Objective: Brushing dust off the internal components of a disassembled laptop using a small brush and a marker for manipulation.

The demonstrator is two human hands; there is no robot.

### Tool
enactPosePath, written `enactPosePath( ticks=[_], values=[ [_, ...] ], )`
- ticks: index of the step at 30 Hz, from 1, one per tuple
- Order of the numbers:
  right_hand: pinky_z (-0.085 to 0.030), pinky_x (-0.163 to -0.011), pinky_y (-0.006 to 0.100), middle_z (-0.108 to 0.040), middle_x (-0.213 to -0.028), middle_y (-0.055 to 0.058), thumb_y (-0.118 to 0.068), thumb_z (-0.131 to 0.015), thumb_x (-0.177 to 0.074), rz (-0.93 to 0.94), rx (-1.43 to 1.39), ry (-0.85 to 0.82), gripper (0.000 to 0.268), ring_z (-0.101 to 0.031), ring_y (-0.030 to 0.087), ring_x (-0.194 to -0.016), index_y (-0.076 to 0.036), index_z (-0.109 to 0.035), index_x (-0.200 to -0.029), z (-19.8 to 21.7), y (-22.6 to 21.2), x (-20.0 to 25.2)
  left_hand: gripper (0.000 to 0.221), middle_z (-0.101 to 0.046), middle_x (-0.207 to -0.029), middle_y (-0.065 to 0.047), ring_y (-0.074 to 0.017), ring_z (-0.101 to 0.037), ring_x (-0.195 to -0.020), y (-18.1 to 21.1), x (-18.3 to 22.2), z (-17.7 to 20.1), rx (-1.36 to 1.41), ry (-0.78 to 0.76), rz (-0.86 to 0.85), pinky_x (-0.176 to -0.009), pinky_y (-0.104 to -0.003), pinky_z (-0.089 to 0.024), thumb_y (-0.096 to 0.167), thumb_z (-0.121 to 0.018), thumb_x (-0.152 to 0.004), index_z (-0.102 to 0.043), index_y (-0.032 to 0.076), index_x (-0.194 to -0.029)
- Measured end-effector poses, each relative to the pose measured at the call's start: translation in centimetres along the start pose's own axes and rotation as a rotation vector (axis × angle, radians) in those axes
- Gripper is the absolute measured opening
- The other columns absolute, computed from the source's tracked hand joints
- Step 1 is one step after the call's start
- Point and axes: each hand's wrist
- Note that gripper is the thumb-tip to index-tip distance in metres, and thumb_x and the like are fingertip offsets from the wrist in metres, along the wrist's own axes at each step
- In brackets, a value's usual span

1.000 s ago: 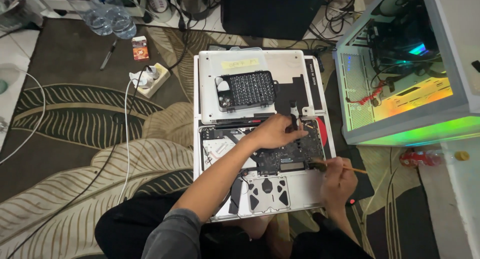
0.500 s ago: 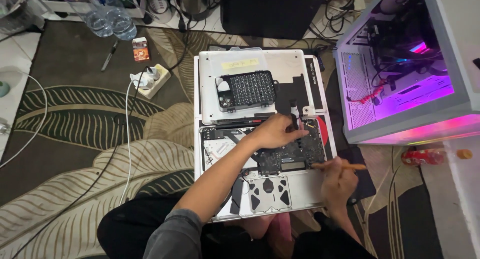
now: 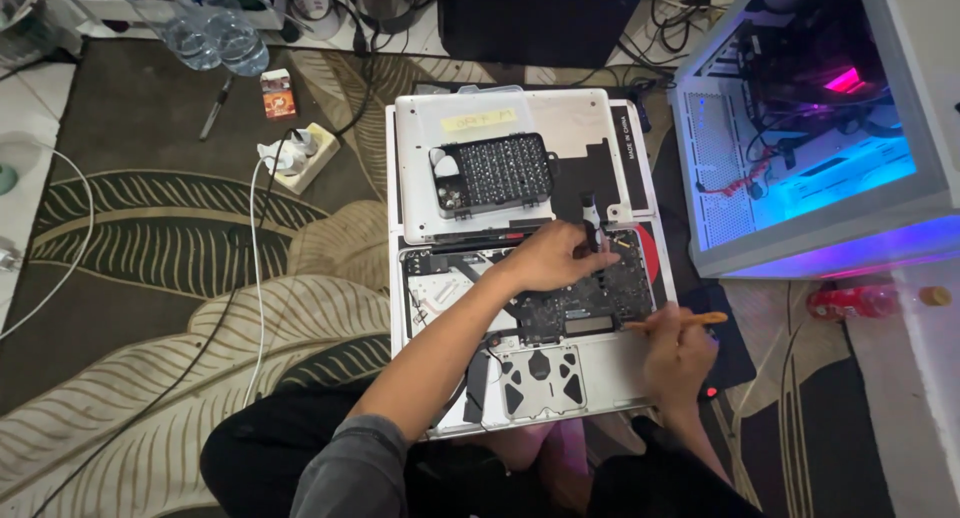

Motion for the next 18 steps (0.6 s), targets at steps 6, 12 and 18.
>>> enactPosePath(
  ticks=[6,12,18],
  values=[
    [-0.047,-0.07,0.036,-0.054,-0.055,0.008,-0.029,-0.048,-0.118,-0.056,-0.061,0.039,0.046,-0.056,0.026,-0.057,-0.012,-0.067,-0.08,-0.5,-0.3,-0.4,0.025,-0.072,-0.066,-0.009,-0.0268,-0.073,-0.071,-1.8,-0.5,-0.6,0.008,0.009,0.0,-0.07,-0.039,-0.058,0.031,-0.068,-0.089,-0.075,0.007,-0.089],
    [-0.047,-0.068,0.035,-0.06,-0.063,0.008,-0.026,-0.044,-0.119,-0.03,-0.063,0.057,0.042,-0.058,0.025,-0.059,-0.011,-0.07,-0.089,0.0,-1.2,-0.3,0.029,-0.072,-0.066,-0.011,-0.0249,-0.072,-0.068,-1.1,-0.2,-0.2,0.04,-0.008,-0.001,-0.068,-0.038,-0.058,0.03,-0.066,-0.091,-0.074,0.003,-0.088],
    [-0.045,-0.065,0.035,-0.058,-0.062,0.009,-0.03,-0.046,-0.116,0.014,-0.082,0.032,0.045,-0.057,0.02,-0.058,-0.012,-0.069,-0.082,-0.2,-1.3,0.3,0.027,-0.072,-0.067,-0.012,-0.025,-0.073,-0.068,-1.1,-0.2,-0.2,0.054,0.0,0.0,-0.067,-0.038,-0.058,0.027,-0.067,-0.091,-0.074,0.002,-0.09]
  ],
)
Point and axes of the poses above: each hand's wrist, its own x-axis away from the middle knuckle, its own z-axis out of the back of the hand, y = z × x
